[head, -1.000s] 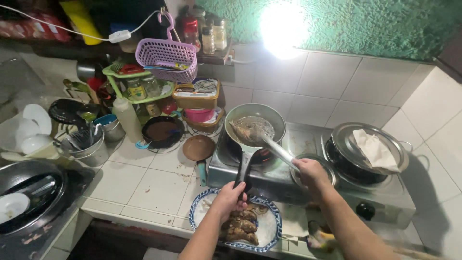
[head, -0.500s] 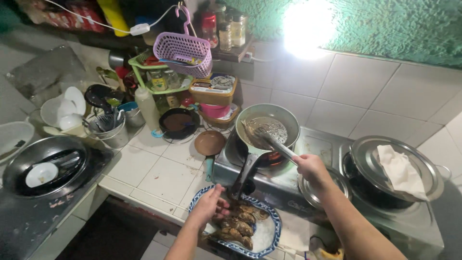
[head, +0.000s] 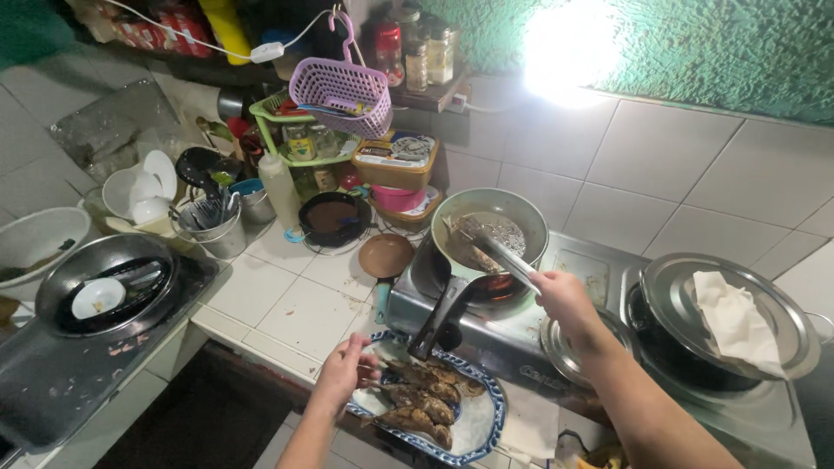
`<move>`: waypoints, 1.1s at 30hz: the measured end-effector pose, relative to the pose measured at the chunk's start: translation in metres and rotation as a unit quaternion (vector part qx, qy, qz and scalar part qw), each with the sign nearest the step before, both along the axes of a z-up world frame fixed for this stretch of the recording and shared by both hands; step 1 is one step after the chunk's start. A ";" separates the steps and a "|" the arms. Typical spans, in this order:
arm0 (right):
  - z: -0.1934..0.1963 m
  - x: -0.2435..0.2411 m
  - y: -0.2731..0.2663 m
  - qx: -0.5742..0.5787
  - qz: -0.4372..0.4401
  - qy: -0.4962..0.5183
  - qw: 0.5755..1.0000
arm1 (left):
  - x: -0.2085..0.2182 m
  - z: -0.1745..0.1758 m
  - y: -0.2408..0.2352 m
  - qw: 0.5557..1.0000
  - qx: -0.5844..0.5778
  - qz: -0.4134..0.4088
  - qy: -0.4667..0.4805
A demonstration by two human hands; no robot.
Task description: Frying whole fish in a pan and transferring them to a plate using tongs.
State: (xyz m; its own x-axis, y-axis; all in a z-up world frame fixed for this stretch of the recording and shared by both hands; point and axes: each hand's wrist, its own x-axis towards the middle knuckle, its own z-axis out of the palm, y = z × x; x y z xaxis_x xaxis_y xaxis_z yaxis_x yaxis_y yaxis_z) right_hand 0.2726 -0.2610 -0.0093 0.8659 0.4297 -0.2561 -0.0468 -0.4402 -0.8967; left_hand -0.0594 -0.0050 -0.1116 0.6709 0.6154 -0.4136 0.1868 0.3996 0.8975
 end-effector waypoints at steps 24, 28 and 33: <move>-0.101 -0.048 -0.101 0.290 -0.083 0.091 0.949 | -0.030 -0.002 0.033 0.996 0.035 -0.074 0.019; -0.077 -0.111 -0.108 0.232 -0.188 0.108 0.948 | -0.023 -0.021 0.040 0.992 0.049 -0.111 0.030; -0.043 -0.176 -0.114 0.182 -0.250 0.121 0.943 | -0.013 -0.010 0.032 0.982 0.061 -0.179 0.022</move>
State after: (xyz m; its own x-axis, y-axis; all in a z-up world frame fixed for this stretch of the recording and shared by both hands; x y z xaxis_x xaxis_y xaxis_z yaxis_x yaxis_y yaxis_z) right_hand 0.0962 -0.3750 -0.0522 0.9192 0.0804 -0.3855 -0.3886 0.0270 -0.9210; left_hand -0.0720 0.0268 -0.1219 0.8368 0.3899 -0.3844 0.3347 0.1914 0.9227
